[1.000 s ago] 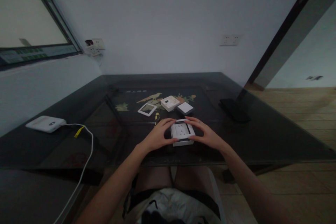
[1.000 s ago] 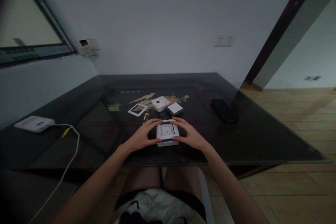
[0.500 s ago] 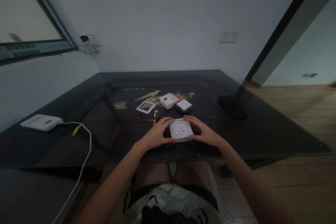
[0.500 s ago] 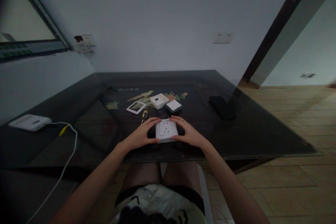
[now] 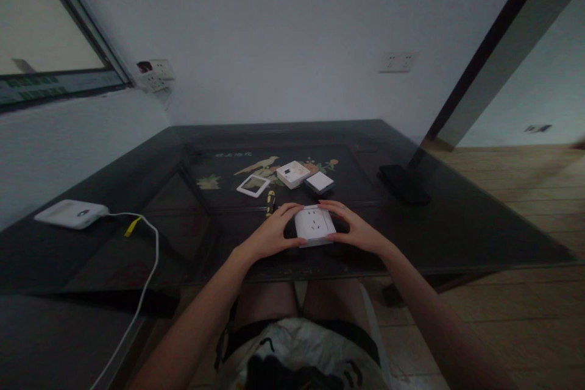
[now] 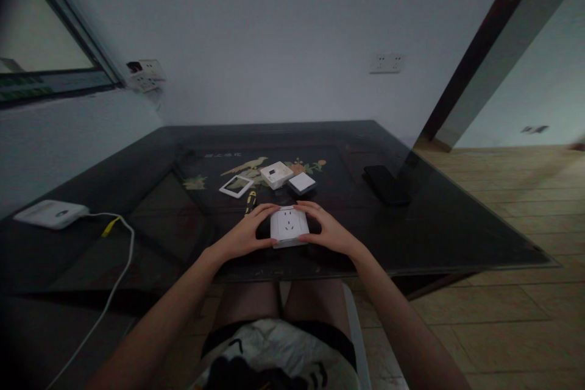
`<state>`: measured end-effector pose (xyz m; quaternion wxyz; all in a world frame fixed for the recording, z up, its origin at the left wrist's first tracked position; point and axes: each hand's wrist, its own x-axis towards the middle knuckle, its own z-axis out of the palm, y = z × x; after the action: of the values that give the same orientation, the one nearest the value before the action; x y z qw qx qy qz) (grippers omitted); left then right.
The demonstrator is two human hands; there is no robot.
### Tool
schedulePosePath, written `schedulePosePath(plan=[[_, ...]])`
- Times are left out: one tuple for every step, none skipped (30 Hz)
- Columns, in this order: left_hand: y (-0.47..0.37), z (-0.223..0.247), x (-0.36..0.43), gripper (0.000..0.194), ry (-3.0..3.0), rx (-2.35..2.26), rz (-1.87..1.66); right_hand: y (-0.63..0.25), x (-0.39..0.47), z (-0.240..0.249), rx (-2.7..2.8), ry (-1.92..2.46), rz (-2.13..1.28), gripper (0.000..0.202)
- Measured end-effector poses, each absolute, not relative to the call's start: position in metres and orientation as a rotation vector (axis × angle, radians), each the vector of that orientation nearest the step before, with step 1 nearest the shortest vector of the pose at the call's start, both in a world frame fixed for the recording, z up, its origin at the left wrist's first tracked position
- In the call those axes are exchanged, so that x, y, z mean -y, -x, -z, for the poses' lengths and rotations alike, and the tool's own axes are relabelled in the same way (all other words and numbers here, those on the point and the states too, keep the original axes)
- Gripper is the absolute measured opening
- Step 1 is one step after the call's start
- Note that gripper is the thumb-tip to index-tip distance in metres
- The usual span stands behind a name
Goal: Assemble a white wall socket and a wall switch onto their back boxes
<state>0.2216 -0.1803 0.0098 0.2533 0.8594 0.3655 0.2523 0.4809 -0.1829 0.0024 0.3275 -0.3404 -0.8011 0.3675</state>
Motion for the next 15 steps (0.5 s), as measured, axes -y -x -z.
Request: schedulePosePath(plan=[[-0.2216, -0.0102, 0.1804, 0.071, -2.332, -0.992, -0.686, -0.4810, 0.1826, -0.0020, 2.102, 0.891, -0.956, 0.064], [-0.2216, -0.0105, 0.1805, 0.072, -2.330, -0.991, -0.686, -0.4810, 0.1823, -0.0015, 2.107, 0.891, -0.951, 0.064], [-0.2217, -0.0109, 0.1806, 0.072, -2.329, -0.991, -0.684, -0.4811, 0.1820, -0.0010, 2.111, 0.891, -0.948, 0.063], [-0.2217, -0.0111, 0.1807, 0.072, -2.329, -0.993, -0.683, -0.4811, 0.1818, -0.0006, 2.114, 0.893, -0.947, 0.063], [-0.2218, -0.0112, 0.1807, 0.072, -2.328, -0.994, -0.682, -0.4812, 0.1816, -0.0002, 2.115, 0.896, -0.947, 0.064], [-0.2219, -0.0112, 0.1807, 0.072, -2.327, -0.994, -0.681, -0.4813, 0.1815, 0.0000, 2.116, 0.898, -0.947, 0.064], [-0.2219, -0.0110, 0.1805, 0.072, -2.325, -0.993, -0.681, -0.4814, 0.1815, 0.0002, 2.117, 0.899, -0.947, 0.064], [-0.2220, -0.0107, 0.1803, 0.072, -2.323, -0.991, -0.682, -0.4816, 0.1815, 0.0002, 2.118, 0.899, -0.948, 0.064], [-0.2220, -0.0103, 0.1800, 0.072, -2.321, -0.988, -0.684, -0.4818, 0.1815, 0.0002, 2.119, 0.899, -0.949, 0.064], [-0.2220, -0.0099, 0.1797, 0.072, -2.319, -0.985, -0.685, -0.4820, 0.1815, 0.0002, 2.121, 0.899, -0.951, 0.064], [-0.2220, -0.0095, 0.1794, 0.073, -2.317, -0.982, -0.687, -0.4822, 0.1815, 0.0002, 2.123, 0.899, -0.953, 0.064], [-0.2219, -0.0093, 0.1792, 0.073, -2.316, -0.978, -0.690, -0.4824, 0.1814, 0.0003, 2.124, 0.900, -0.955, 0.065], [-0.2219, -0.0092, 0.1791, 0.073, -2.313, -0.974, -0.692, -0.4826, 0.1812, 0.0004, 2.126, 0.901, -0.955, 0.065], [-0.2219, -0.0092, 0.1790, 0.074, -2.310, -0.971, -0.693, -0.4828, 0.1811, 0.0005, 2.129, 0.902, -0.955, 0.066], [-0.2219, -0.0093, 0.1791, 0.074, -2.307, -0.971, -0.693, -0.4830, 0.1809, 0.0008, 2.132, 0.904, -0.953, 0.067]])
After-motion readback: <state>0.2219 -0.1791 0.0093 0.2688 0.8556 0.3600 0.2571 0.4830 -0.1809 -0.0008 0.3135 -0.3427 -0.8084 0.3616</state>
